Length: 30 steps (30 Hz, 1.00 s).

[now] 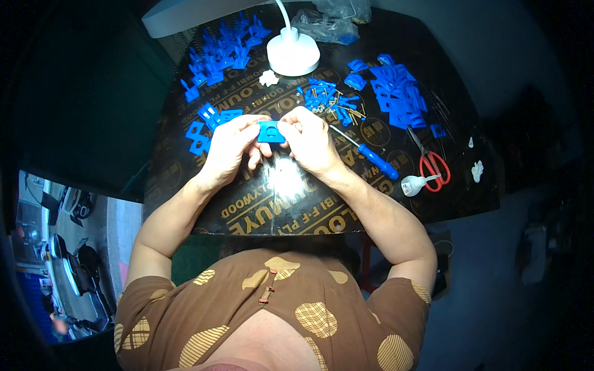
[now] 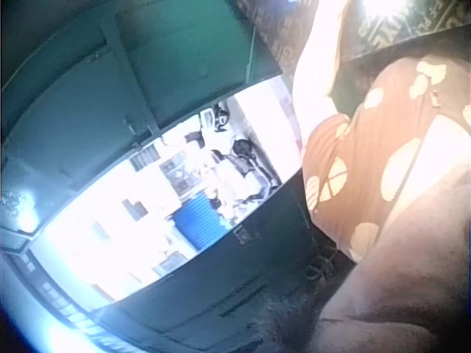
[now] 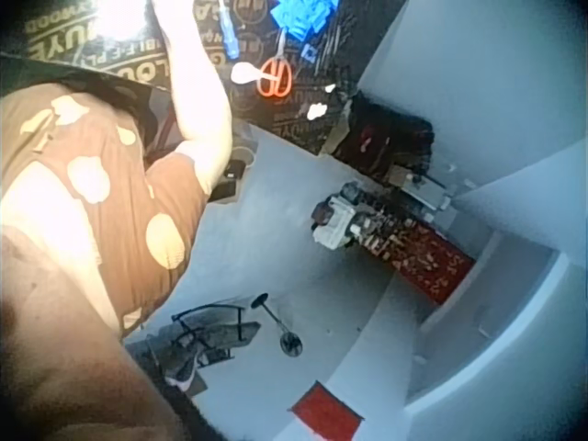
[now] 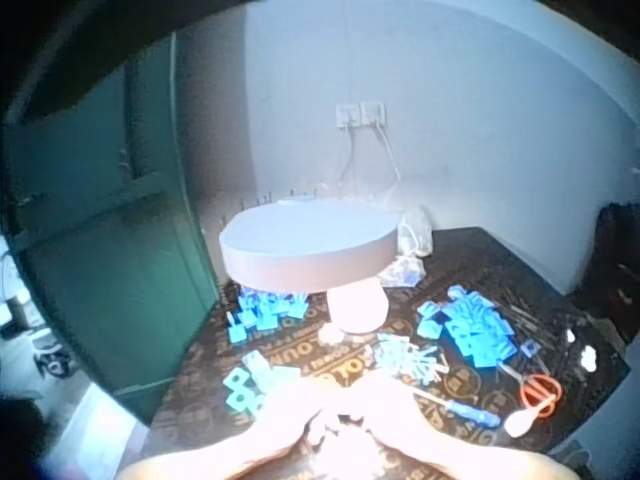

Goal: The person assembles small electronic components into blue plastic housings using a screwdriver and glue.

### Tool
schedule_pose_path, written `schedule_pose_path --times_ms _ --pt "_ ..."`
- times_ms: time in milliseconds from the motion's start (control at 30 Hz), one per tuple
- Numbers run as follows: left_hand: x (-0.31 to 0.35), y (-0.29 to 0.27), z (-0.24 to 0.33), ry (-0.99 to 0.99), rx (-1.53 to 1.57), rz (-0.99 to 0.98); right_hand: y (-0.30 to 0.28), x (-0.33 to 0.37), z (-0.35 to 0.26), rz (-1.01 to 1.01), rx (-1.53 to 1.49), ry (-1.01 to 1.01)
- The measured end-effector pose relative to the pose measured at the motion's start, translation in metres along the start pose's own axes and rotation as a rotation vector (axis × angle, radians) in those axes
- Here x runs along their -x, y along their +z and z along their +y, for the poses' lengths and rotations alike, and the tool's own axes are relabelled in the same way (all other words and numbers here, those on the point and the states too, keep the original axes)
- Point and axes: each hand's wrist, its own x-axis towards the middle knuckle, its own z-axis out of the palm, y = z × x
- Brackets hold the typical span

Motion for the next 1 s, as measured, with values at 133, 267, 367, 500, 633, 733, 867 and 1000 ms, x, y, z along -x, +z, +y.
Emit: schedule_pose_path --times_ms 133,267,367,500,633,733,867,1000 --pt "0.004 0.002 0.0 -0.02 -0.007 0.03 0.001 0.003 0.001 -0.005 0.002 0.005" --pt "0.006 0.003 -0.001 -0.024 -0.035 0.044 0.002 0.004 0.001 -0.017 -0.01 0.032" --pt "0.005 0.002 -0.004 -0.026 -0.06 0.046 0.003 0.006 0.0 -0.022 -0.007 0.034" --pt "0.005 0.0 -0.006 -0.025 -0.096 0.037 0.004 0.008 -0.005 -0.02 0.014 0.061" --pt "0.005 -0.002 -0.007 -0.025 -0.103 0.02 0.005 0.01 -0.007 -0.017 0.017 0.064" --pt "0.005 -0.002 -0.005 -0.019 -0.121 0.003 0.004 0.01 -0.008 -0.026 0.022 0.078" --pt "0.005 -0.003 -0.004 -0.019 -0.132 -0.01 0.005 0.011 -0.01 -0.029 0.022 0.086" --pt "0.005 -0.003 -0.003 -0.023 -0.131 -0.014 0.005 0.011 -0.009 -0.035 0.007 0.095"
